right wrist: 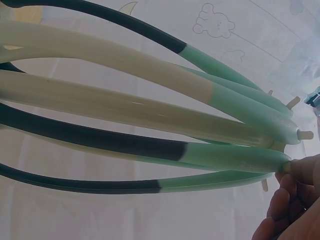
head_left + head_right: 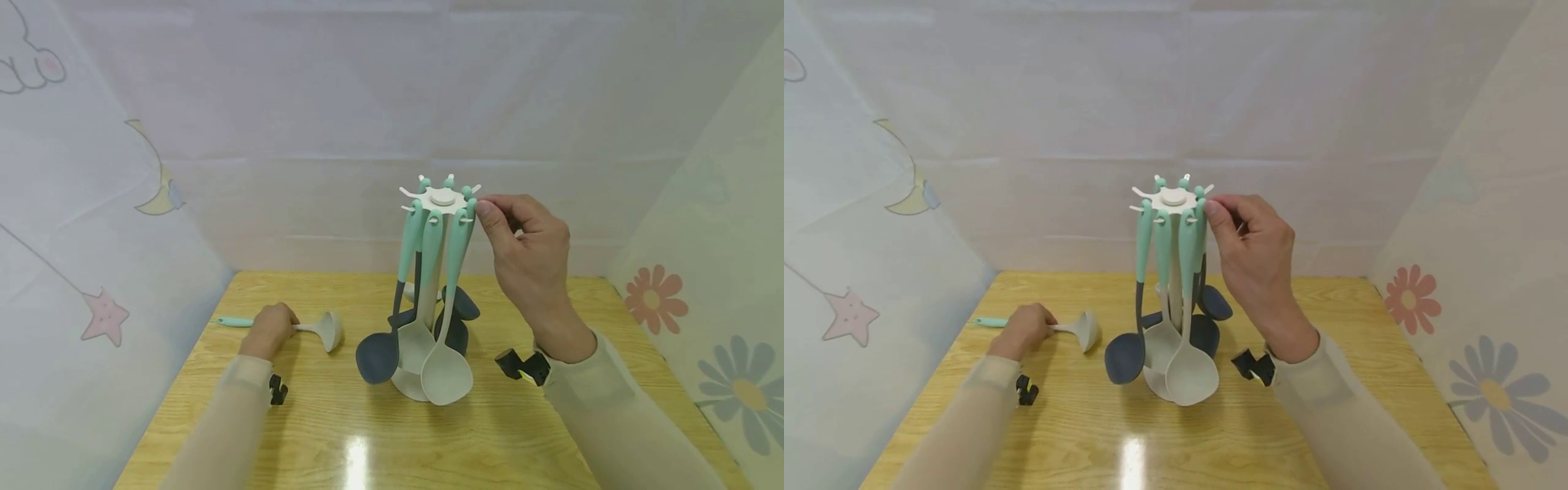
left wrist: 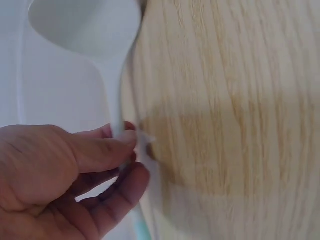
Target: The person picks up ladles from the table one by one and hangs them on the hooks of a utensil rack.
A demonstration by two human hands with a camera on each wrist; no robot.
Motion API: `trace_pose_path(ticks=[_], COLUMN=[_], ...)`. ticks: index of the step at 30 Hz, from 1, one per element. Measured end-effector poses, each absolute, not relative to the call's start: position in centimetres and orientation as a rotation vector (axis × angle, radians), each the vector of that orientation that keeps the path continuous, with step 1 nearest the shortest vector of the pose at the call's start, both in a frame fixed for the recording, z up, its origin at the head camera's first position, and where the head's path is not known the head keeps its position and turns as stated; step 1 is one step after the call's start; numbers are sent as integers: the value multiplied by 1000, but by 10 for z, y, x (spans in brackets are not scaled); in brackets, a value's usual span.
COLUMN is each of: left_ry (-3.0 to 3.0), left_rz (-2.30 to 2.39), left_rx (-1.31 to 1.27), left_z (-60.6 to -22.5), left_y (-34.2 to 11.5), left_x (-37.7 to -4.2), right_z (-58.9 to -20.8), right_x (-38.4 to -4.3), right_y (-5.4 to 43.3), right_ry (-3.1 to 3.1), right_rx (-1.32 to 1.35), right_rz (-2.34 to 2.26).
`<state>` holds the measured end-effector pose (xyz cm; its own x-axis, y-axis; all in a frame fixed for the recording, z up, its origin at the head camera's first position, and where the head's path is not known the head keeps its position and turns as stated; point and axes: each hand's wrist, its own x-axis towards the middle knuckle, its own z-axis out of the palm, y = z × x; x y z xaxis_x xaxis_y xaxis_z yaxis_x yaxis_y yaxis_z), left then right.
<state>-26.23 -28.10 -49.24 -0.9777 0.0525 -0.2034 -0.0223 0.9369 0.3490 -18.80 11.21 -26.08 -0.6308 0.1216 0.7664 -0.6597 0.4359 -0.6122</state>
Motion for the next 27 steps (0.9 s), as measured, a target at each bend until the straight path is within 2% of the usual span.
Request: trace_pose_path(ticks=[9, 18, 27], left_ry=[2751, 2850, 2688], left_rz=[532, 710, 864], left_rx=[162, -289, -464], left_z=[-476, -485, -495], left_y=[-283, -293, -298], left_x=[-245, -239, -246], right_z=[-259, -261, -260], right_x=[-188, -189, -188], right_y=[114, 114, 114], right_ry=[-1907, -1922, -1931], right_rx=[457, 469, 457], right_rz=[1264, 1262, 1260])
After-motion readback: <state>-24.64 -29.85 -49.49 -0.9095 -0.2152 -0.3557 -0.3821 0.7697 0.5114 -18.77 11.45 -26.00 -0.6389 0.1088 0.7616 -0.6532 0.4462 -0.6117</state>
